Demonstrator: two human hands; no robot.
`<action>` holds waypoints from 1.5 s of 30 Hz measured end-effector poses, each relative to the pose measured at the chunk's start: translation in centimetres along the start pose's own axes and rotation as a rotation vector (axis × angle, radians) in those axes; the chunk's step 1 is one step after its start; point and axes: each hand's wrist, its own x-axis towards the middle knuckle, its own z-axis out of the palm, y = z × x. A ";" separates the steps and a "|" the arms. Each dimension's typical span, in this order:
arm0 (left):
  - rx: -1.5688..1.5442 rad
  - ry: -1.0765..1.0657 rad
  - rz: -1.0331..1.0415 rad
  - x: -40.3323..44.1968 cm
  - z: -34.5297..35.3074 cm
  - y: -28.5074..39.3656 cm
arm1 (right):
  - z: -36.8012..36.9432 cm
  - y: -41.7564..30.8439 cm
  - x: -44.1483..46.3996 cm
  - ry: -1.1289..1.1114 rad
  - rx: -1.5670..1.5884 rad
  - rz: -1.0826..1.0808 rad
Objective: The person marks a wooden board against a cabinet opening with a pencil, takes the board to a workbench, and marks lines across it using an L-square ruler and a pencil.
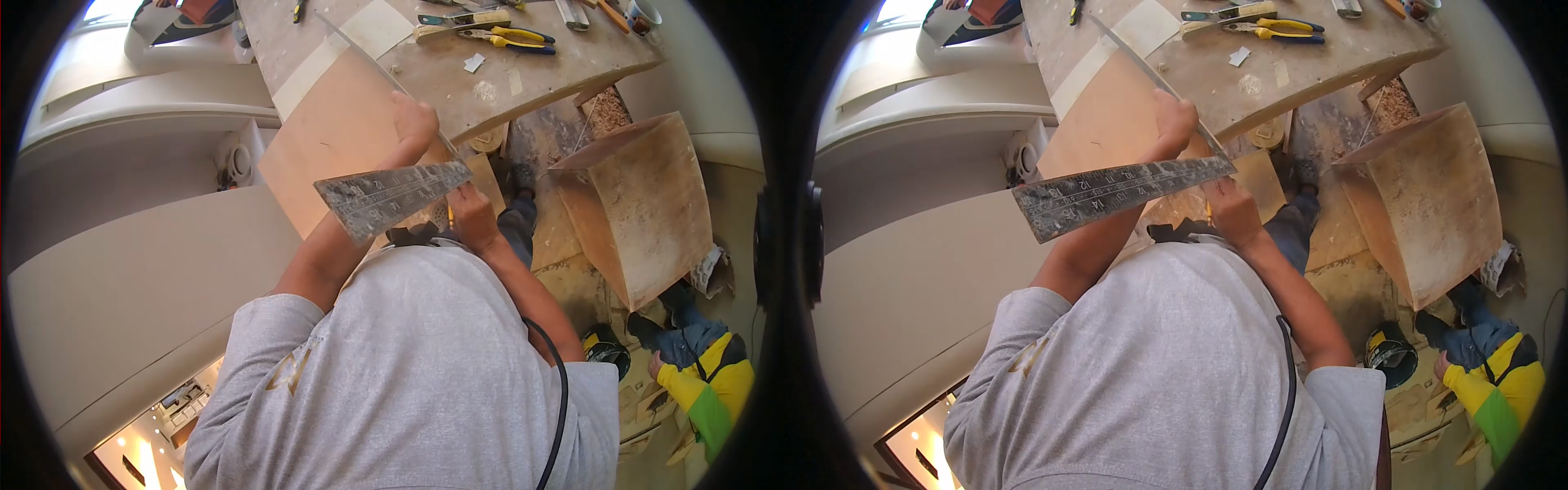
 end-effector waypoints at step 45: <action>-0.226 0.064 0.137 -2.5 -8.6 -2.4 | -5.9 3.2 2.9 -0.275 0.349 0.510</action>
